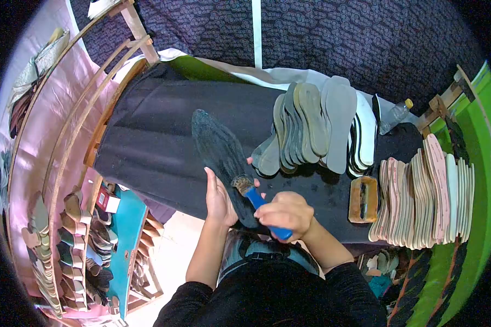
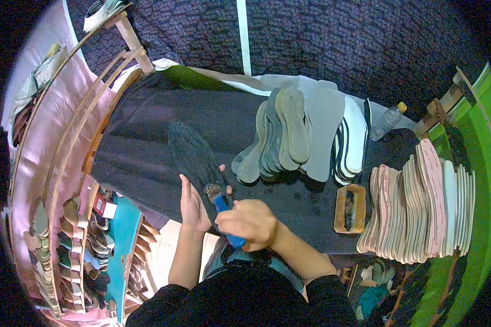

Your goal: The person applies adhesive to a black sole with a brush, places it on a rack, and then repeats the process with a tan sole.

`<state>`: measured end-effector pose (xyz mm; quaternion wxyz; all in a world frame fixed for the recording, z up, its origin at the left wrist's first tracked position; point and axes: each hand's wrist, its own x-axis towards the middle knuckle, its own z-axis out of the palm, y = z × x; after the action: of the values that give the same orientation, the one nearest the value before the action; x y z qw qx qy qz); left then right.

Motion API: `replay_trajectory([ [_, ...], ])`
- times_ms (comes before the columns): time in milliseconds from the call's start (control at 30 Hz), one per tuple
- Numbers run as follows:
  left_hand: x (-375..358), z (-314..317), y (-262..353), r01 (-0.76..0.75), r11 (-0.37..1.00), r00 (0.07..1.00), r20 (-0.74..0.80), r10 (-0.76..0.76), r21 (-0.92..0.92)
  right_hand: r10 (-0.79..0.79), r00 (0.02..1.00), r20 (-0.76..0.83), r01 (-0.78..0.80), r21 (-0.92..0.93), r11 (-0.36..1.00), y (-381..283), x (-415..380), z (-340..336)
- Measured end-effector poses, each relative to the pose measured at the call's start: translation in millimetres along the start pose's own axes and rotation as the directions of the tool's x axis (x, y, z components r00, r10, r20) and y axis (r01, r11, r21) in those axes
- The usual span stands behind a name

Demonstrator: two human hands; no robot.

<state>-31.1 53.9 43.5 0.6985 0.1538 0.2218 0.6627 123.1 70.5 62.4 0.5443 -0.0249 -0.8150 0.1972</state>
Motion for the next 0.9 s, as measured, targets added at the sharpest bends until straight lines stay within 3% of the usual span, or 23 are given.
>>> replay_trajectory([
  [33,1,-2,0,0.000,1.000,1.000,-0.001,0.000,0.001,0.053,0.998,-0.019,-0.052,0.038,0.998,1,1,0],
  [200,8,-17,7,-0.043,0.997,0.999,-0.011,0.043,-0.065,-0.026,0.995,0.098,0.015,0.118,0.993,-15,-23,-2],
  [300,9,-18,9,-0.075,0.992,0.997,-0.025,0.073,-0.097,0.007,0.990,0.142,-0.035,0.198,0.980,-21,-34,-1],
  [400,9,-16,7,-0.046,0.997,0.998,-0.055,0.042,-0.068,0.015,0.998,0.061,-0.026,0.193,0.981,-16,-30,4],
  [600,7,-10,-1,-0.021,0.998,1.000,0.018,0.022,-0.065,-0.089,0.994,0.062,0.081,0.125,0.989,-13,-16,6],
  [700,8,-10,3,-0.031,0.997,0.998,-0.050,0.028,-0.068,-0.118,0.989,0.093,0.108,0.109,0.988,-23,-23,1],
  [833,5,-11,5,-0.053,0.995,0.998,-0.032,0.051,-0.081,-0.055,0.986,0.158,0.023,0.197,0.980,-26,-32,-6],
  [900,4,-16,2,-0.044,0.994,0.999,-0.005,0.044,-0.103,0.048,0.997,0.054,-0.057,0.181,0.982,-26,-27,-9],
])
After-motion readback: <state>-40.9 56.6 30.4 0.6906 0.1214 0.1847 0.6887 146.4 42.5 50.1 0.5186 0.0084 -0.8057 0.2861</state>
